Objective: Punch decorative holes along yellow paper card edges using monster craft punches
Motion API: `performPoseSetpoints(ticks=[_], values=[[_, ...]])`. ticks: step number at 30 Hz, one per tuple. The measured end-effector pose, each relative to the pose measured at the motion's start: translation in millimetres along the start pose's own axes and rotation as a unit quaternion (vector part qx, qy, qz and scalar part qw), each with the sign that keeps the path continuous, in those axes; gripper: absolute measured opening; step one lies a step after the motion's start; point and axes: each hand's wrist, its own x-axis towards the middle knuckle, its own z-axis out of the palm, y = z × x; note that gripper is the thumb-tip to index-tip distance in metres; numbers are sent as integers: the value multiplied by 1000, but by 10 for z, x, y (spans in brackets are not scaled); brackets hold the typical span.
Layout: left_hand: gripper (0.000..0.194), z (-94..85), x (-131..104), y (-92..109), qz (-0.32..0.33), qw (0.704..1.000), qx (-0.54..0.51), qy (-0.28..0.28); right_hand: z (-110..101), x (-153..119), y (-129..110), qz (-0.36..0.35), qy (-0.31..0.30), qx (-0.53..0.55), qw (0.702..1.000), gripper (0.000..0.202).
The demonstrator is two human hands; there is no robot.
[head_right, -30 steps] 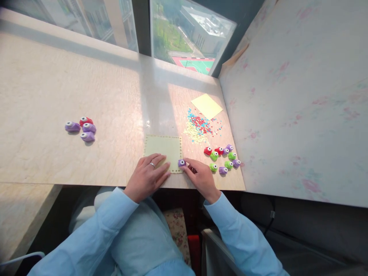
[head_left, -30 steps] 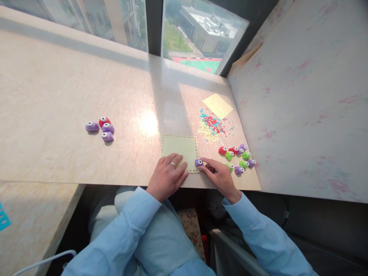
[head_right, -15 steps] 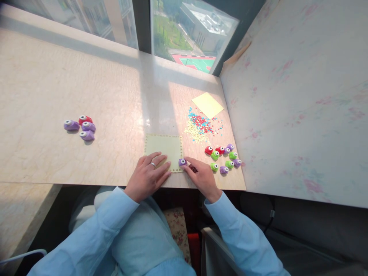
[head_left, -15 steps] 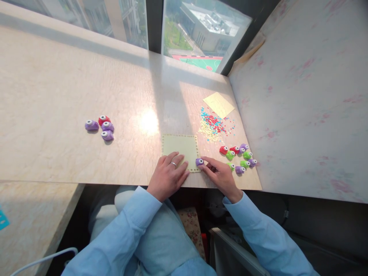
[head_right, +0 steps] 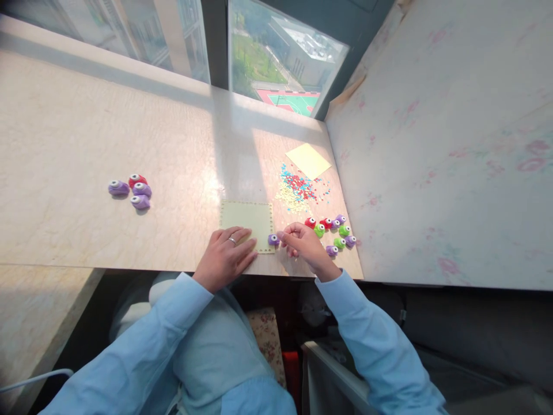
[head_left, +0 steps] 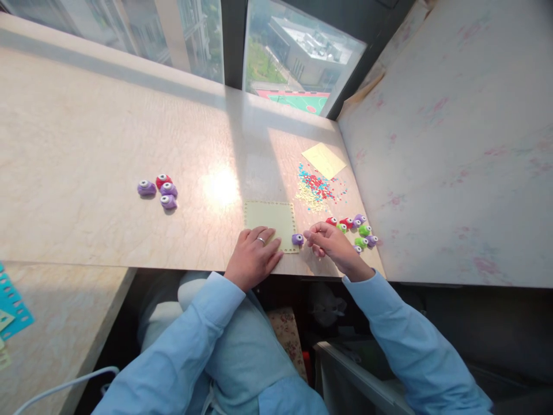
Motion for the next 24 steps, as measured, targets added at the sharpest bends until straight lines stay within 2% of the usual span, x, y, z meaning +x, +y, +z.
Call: performPoseSetpoints(ticks=[3,7,13,17,20,24], values=[[23,0,3,0,-4,1000,-5,-3,-39,89,-87,29,-43,-31,998,57],[24,-9,14,-1,-8,1000,-9,-9,-48,149,-149,52,-65,-77,994,55],[25,-7,17,-6,-13,1000,-12,-16,-37,228,-275,83,-69,-154,982,48],[24,4,11,-9,-10,1000,-8,-11,27,330,-354,113,-82,-230,963,41],[23,8,8,-11,-8,1000,-10,-8,91,371,-393,137,-69,-280,948,39],[22,10,12,-10,-12,1000,-17,-5,147,386,-432,162,-68,-311,934,34]])
